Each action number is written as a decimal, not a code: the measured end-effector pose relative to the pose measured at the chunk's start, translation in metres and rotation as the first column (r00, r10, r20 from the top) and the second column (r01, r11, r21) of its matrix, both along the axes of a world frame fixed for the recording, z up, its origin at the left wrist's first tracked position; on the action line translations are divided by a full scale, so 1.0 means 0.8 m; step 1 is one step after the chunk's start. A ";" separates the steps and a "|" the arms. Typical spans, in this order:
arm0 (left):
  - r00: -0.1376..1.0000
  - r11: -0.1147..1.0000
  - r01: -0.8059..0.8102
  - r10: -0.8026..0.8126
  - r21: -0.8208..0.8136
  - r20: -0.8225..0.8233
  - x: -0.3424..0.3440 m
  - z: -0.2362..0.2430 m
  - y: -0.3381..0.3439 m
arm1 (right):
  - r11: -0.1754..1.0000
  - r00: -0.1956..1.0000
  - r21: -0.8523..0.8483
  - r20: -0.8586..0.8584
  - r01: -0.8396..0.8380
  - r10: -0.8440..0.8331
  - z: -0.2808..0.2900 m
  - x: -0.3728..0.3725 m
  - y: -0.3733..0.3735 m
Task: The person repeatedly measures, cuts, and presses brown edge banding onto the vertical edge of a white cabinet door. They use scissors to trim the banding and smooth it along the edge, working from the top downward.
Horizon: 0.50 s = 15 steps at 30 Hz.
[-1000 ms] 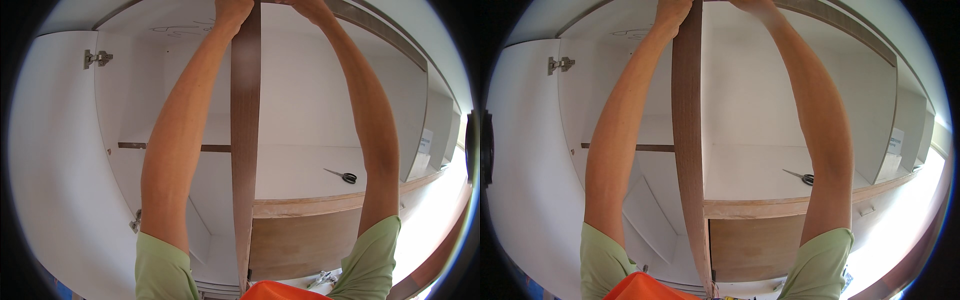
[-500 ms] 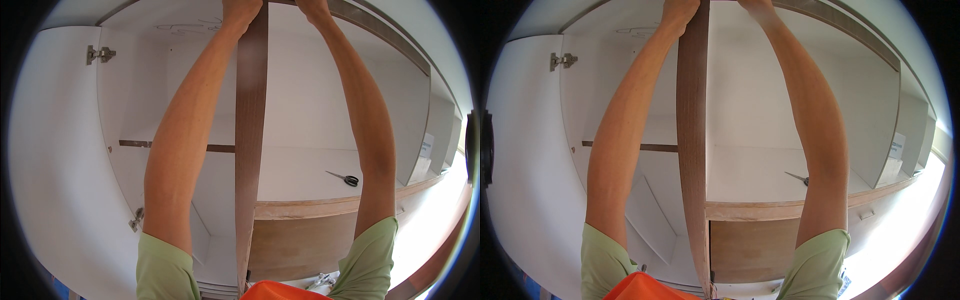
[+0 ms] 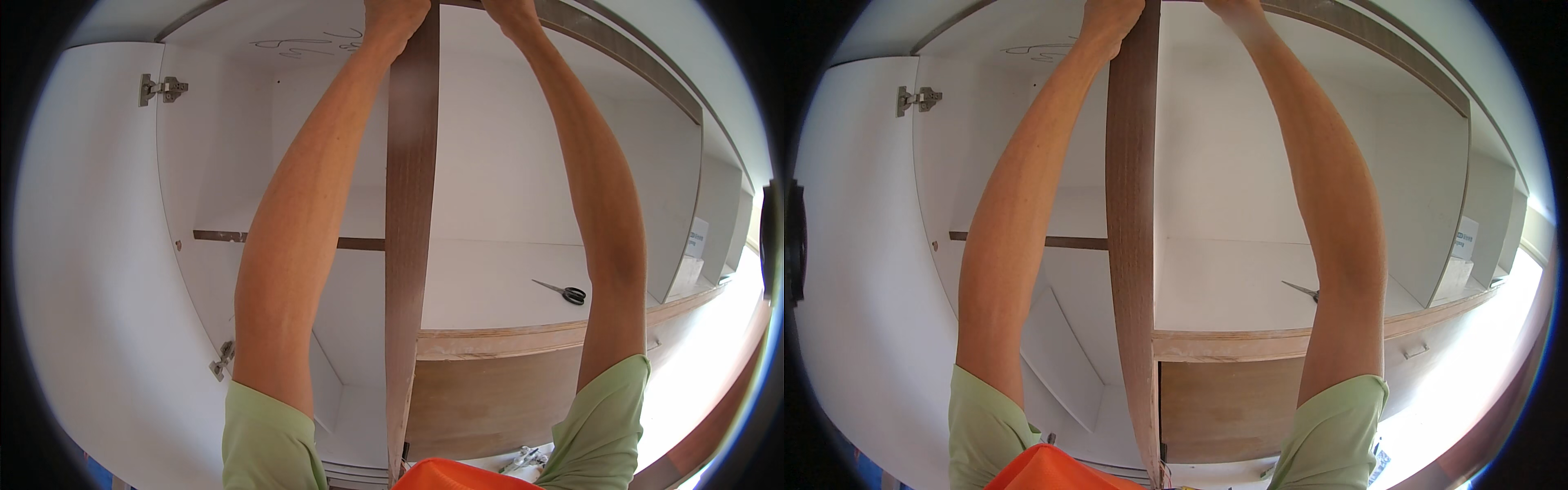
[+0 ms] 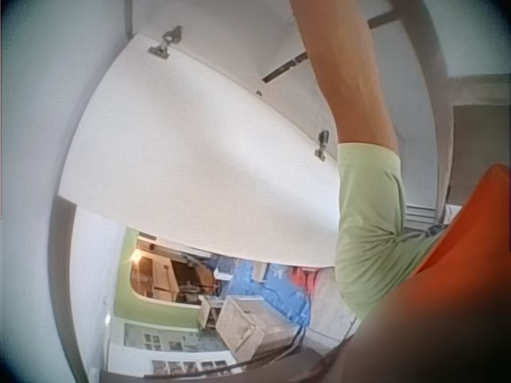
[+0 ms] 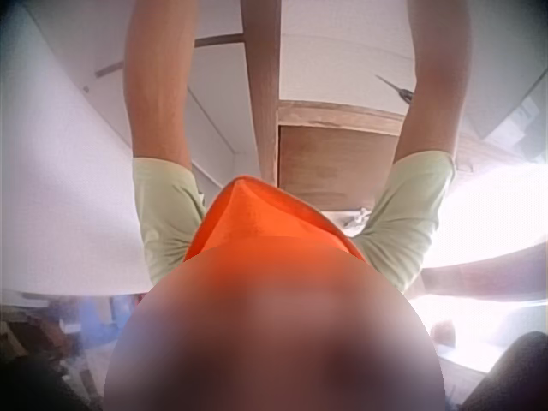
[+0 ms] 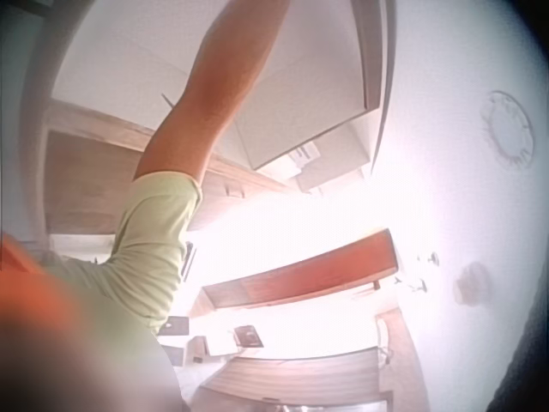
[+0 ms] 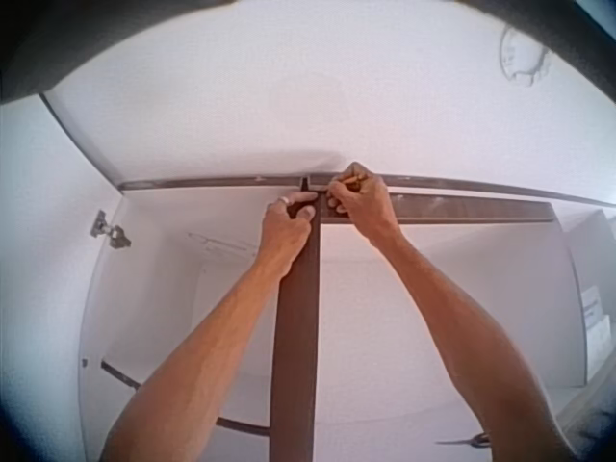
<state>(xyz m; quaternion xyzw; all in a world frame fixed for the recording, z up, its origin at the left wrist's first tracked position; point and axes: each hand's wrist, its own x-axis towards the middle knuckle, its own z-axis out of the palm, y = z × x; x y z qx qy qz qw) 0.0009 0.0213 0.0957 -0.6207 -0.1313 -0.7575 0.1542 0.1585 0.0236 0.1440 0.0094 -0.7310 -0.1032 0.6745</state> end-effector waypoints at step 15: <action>1.000 1.000 -0.027 0.027 0.013 0.003 -0.001 0.006 0.012 | 0.988 0.989 -0.049 -0.006 -0.148 0.148 -0.002 0.015 0.007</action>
